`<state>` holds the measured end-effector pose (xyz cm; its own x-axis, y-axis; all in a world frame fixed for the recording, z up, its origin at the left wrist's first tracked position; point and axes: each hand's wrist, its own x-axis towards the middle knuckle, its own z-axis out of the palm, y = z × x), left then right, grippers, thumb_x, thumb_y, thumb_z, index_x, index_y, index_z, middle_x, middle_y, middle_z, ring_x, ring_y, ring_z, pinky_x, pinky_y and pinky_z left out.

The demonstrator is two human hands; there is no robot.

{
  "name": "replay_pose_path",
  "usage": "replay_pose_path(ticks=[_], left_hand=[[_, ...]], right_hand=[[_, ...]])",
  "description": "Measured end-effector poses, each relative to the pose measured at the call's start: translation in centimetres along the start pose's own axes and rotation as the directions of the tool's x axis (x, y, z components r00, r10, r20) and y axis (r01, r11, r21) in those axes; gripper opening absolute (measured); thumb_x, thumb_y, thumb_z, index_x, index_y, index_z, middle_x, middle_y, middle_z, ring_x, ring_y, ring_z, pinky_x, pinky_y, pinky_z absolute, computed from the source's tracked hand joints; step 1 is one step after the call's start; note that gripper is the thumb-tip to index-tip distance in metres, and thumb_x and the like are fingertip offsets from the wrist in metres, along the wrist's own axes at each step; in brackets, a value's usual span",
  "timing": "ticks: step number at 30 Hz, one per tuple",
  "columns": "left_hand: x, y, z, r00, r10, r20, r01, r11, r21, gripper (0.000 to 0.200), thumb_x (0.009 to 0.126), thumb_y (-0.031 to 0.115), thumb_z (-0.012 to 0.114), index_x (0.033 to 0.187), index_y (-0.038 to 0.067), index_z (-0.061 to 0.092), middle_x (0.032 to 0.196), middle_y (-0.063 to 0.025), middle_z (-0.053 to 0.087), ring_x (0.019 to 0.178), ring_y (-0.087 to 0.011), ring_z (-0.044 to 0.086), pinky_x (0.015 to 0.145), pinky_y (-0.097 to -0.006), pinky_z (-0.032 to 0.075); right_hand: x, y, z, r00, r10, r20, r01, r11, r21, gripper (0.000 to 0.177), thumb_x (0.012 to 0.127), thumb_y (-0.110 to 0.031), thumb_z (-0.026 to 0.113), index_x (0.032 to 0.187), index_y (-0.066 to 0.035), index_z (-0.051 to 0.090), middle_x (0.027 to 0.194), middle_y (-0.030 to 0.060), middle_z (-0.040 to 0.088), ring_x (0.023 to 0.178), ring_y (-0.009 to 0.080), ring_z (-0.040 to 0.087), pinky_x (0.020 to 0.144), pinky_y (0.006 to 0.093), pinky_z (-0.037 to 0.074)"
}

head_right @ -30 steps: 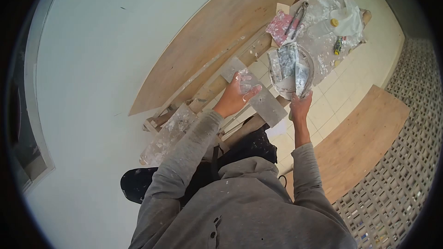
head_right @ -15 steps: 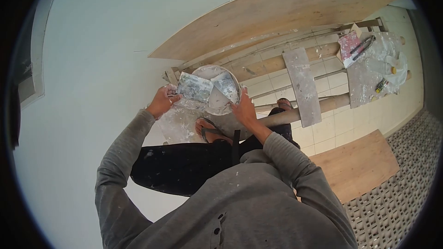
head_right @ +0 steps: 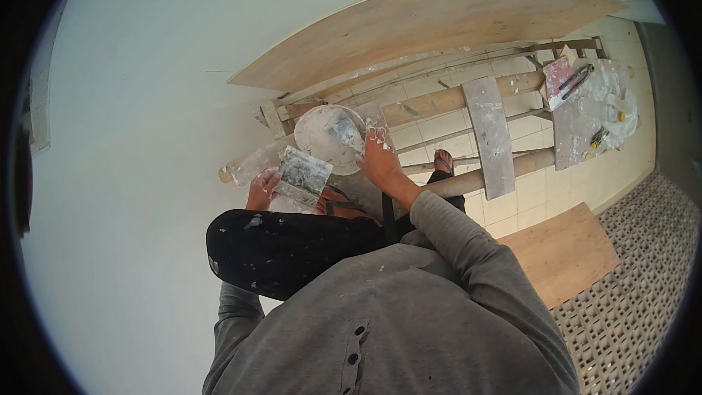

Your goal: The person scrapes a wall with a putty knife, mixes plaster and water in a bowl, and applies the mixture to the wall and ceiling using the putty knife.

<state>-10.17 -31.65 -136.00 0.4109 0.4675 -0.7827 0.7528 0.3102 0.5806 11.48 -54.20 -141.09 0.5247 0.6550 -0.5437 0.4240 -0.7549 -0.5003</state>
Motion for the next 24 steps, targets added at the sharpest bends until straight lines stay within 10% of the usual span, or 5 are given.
replay_pose_path(ticks=[6,9,12,17,24], left_hand=[[1.8,-11.9,-1.8,0.901,-0.161,-0.403,0.026,0.947,-0.322,0.04,0.09,0.028,0.059,0.123,0.008,0.05,0.111,-0.0111,0.059,0.1,-0.0253,0.057,0.077,-0.0409,0.05],[2.3,-8.7,-0.5,0.968,0.111,0.227,0.012,0.877,-0.481,0.049,0.09,0.03,0.058,0.127,0.0,0.046,0.113,-0.0217,0.059,0.101,-0.033,0.06,0.083,-0.0427,0.05],[4.6,-7.1,1.5,0.971,0.118,0.21,-0.053,0.955,-0.292,0.049,0.09,0.03,0.058,0.126,-0.001,0.046,0.113,-0.022,0.059,0.101,-0.0326,0.06,0.083,-0.0422,0.05],[2.9,-6.4,-0.4,0.988,0.152,-0.026,-0.15,0.987,0.06,0.048,0.09,0.029,0.058,0.125,-0.002,0.047,0.112,-0.0226,0.06,0.1,-0.0319,0.061,0.082,-0.0413,0.05],[1.3,-11.6,-1.0,0.883,0.253,-0.394,-0.042,0.881,0.471,0.047,0.091,0.028,0.058,0.124,-0.004,0.049,0.111,-0.0233,0.06,0.099,-0.0309,0.062,0.082,-0.04,0.05]], right_hand=[[-1.8,2.3,-2.2,0.997,-0.068,-0.024,0.07,0.994,0.086,0.075,0.086,-0.048,0.055,0.133,0.007,0.032,0.137,0.0285,0.036,0.132,0.039,0.031,0.105,0.0428,0.034],[-4.5,7.9,-5.8,0.956,0.225,-0.186,-0.181,0.956,0.229,0.069,0.085,-0.04,0.06,0.131,0.007,0.037,0.136,0.0293,0.038,0.131,0.0377,0.033,0.109,0.041,0.029],[-5.2,17.1,-11.1,0.471,0.449,-0.759,-0.122,0.885,0.449,0.058,0.078,-0.021,0.072,0.125,0.0,0.047,0.1,0.0175,0.052,0.088,0.0289,0.054,0.077,0.0379,0.045],[-4.8,38.3,-24.1,-0.216,0.712,-0.668,-0.064,0.672,0.737,0.092,0.066,-0.02,0.084,0.131,0.011,0.028,0.13,0.0246,0.044,0.117,0.0319,0.047,0.102,0.037,0.035],[-4.1,46.6,-31.9,-0.235,0.669,-0.705,0.195,0.743,0.64,0.077,0.066,-0.017,0.084,0.125,0.01,0.042,0.122,0.0168,0.054,0.109,0.0277,0.053,0.097,0.0353,0.039]])
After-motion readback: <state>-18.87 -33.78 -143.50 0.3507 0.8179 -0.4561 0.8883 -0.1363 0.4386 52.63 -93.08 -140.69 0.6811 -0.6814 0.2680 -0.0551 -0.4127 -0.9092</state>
